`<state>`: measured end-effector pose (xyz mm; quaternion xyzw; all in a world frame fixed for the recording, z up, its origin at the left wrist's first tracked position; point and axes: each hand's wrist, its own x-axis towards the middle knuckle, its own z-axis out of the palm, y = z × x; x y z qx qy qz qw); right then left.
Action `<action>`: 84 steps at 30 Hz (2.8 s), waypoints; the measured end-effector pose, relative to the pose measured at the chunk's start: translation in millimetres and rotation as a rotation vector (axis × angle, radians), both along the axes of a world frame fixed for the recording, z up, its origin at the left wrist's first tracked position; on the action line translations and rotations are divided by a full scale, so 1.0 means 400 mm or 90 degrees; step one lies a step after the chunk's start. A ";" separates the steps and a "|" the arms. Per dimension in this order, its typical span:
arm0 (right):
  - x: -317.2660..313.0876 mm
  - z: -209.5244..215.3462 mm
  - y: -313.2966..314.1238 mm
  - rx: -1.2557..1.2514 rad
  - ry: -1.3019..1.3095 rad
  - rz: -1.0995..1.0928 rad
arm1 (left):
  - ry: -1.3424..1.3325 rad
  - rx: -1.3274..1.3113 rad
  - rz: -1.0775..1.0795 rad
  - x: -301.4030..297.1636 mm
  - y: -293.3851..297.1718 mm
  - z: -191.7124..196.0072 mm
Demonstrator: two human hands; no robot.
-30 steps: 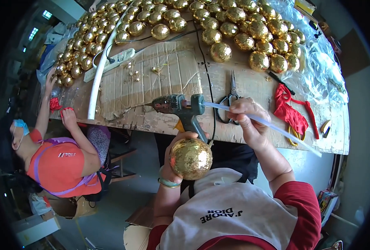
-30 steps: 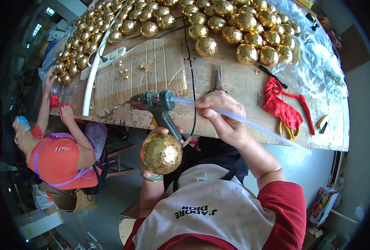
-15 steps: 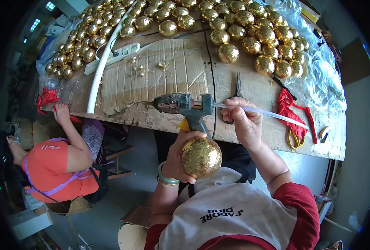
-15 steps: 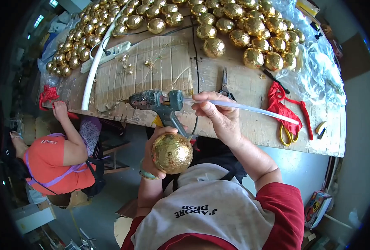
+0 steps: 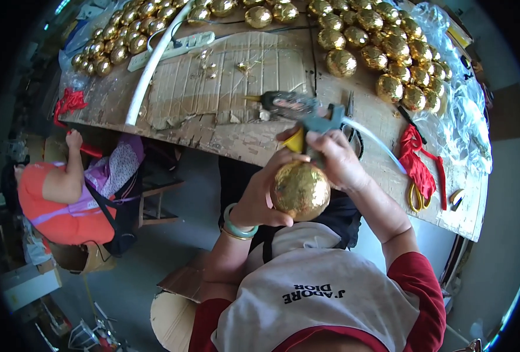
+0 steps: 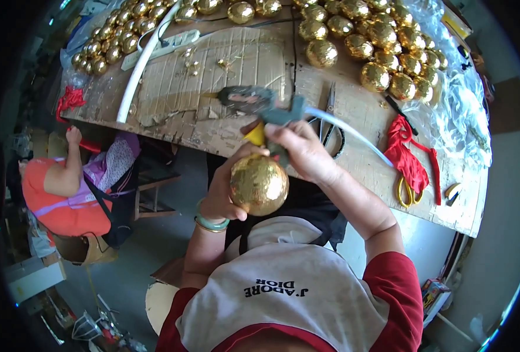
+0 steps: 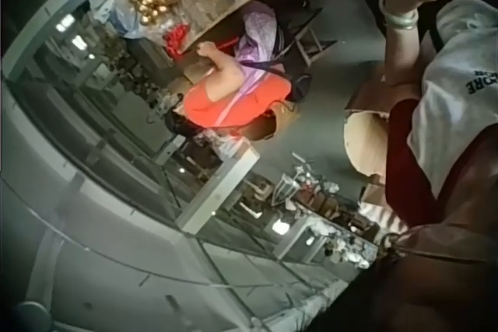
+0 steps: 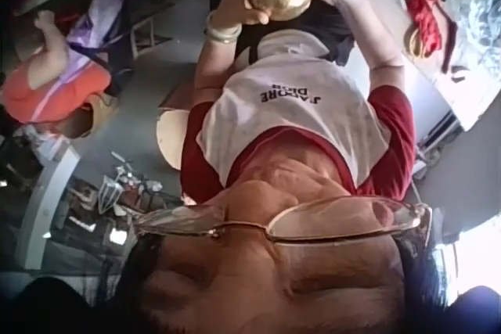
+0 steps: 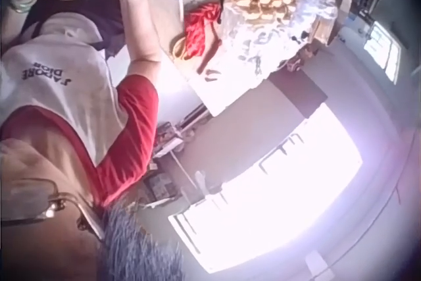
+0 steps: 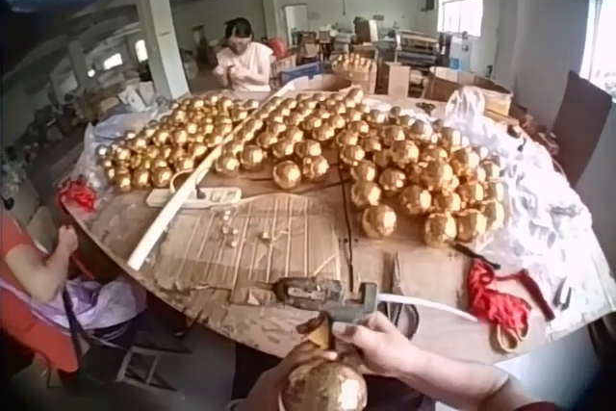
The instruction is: The person glues metal caps and hangers onto gold Christmas ornaments using a hot glue gun.
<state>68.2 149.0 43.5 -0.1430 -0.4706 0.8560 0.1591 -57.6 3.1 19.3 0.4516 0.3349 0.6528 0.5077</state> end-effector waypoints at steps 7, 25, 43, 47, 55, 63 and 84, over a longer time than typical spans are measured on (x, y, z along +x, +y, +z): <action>0.063 0.032 0.064 0.298 -0.100 -0.101 | 0.053 -0.068 0.360 -0.048 -0.024 0.024; 0.117 0.076 -0.004 0.728 -0.179 0.022 | 0.402 -0.083 0.567 -0.066 -0.015 0.015; 0.108 0.072 0.006 0.709 -0.141 0.008 | 0.357 -0.090 0.550 -0.076 -0.011 -0.016; 0.095 0.055 0.011 0.402 -0.174 0.010 | 0.340 -0.085 0.537 -0.070 -0.022 -0.018; 0.014 -0.032 0.088 0.097 -0.237 -0.057 | 0.130 -0.082 0.507 -0.087 -0.051 0.000; -0.036 -0.115 0.102 -0.085 -0.219 -0.098 | 0.140 -0.105 0.486 -0.086 -0.090 -0.070; -0.633 -0.096 0.234 1.182 -0.249 0.133 | 0.124 -0.192 0.442 -0.038 -0.156 -0.082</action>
